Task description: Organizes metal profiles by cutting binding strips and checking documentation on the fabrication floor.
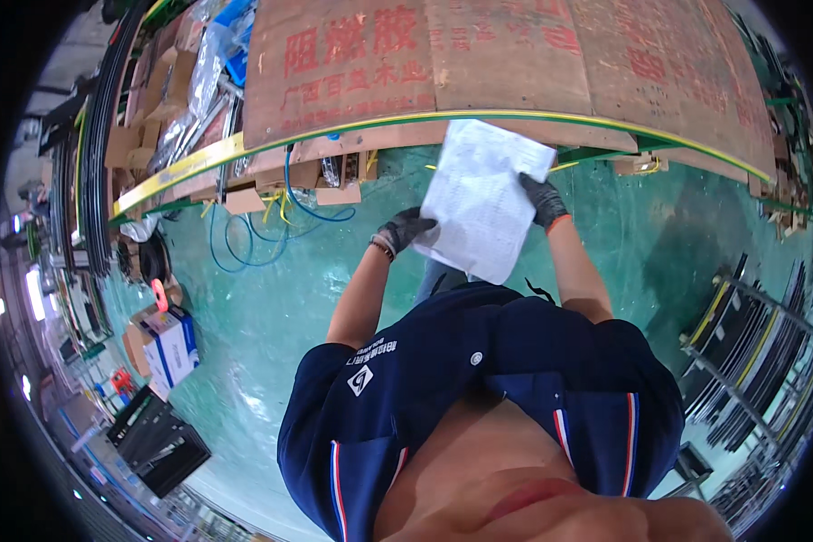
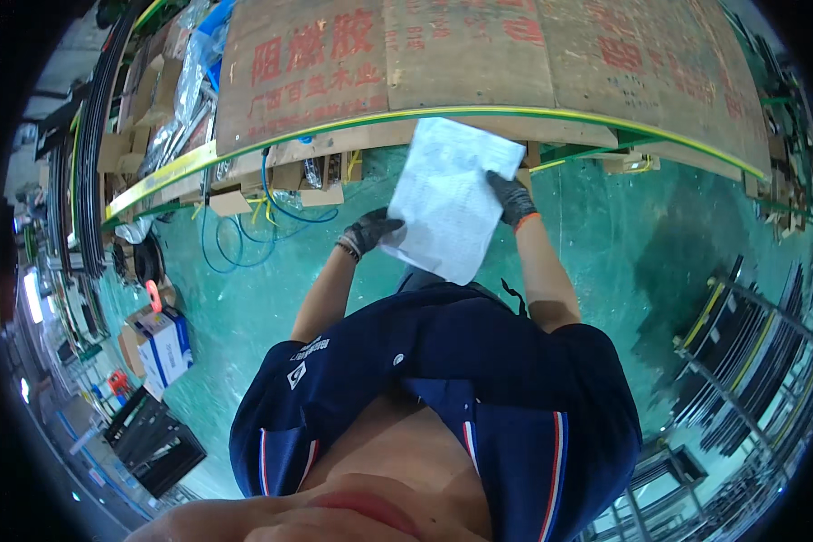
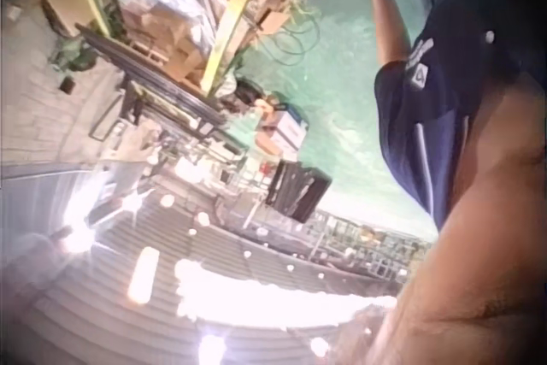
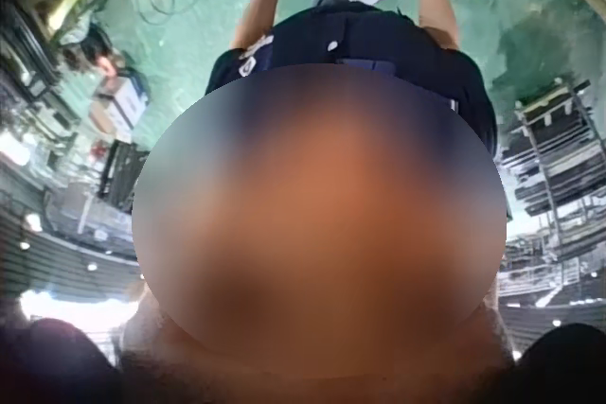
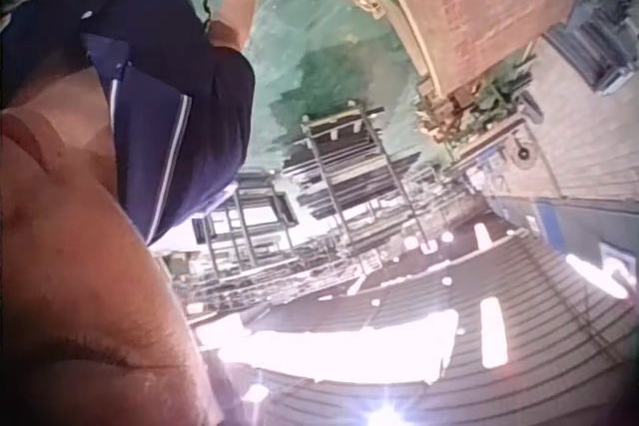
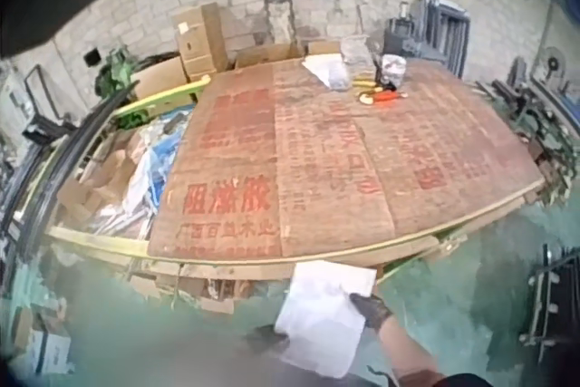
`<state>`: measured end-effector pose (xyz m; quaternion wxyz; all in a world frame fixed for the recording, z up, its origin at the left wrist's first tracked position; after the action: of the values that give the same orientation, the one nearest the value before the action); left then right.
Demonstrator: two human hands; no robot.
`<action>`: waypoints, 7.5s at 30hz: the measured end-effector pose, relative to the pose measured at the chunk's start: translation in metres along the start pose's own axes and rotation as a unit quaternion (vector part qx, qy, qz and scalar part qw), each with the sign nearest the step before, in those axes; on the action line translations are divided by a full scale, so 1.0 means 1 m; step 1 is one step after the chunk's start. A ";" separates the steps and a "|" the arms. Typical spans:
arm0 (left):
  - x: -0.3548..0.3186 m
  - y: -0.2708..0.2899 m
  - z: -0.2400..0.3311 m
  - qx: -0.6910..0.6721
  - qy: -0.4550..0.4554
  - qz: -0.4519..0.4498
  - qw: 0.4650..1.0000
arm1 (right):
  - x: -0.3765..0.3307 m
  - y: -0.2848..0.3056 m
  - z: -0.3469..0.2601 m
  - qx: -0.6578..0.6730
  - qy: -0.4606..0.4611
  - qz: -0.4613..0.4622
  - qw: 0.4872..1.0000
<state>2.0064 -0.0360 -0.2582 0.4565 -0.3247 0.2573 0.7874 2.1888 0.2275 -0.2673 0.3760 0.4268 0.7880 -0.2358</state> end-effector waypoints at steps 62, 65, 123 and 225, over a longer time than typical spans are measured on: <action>0.004 -0.398 0.183 0.512 -0.514 0.218 0.653 | -0.205 0.500 0.280 -0.234 -0.162 0.410 0.867; 0.001 -0.451 0.189 0.520 -0.541 0.169 0.639 | -0.215 0.555 0.316 -0.216 -0.207 0.410 0.861; 0.535 -1.234 0.751 0.722 -0.080 -0.121 0.677 | 0.307 1.506 -0.280 -0.269 0.064 0.308 0.910; 1.377 -2.016 1.260 0.280 -0.589 -0.435 0.621 | 1.012 1.784 -0.862 0.096 0.237 0.638 0.726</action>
<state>2.9313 2.5168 -0.6778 0.8682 0.2777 -0.0295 0.4101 3.0103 2.2609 -0.6387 0.1953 0.9049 0.3664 0.0942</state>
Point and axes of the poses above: each hand's wrist, its own x-axis towards the middle knuckle, its own y-axis out of the back of the hand, z = x × y, the point moved 2 cm from there along x, towards the middle knuckle, and after that the axes turned 7 degrees about z, right-handed, at the moved point
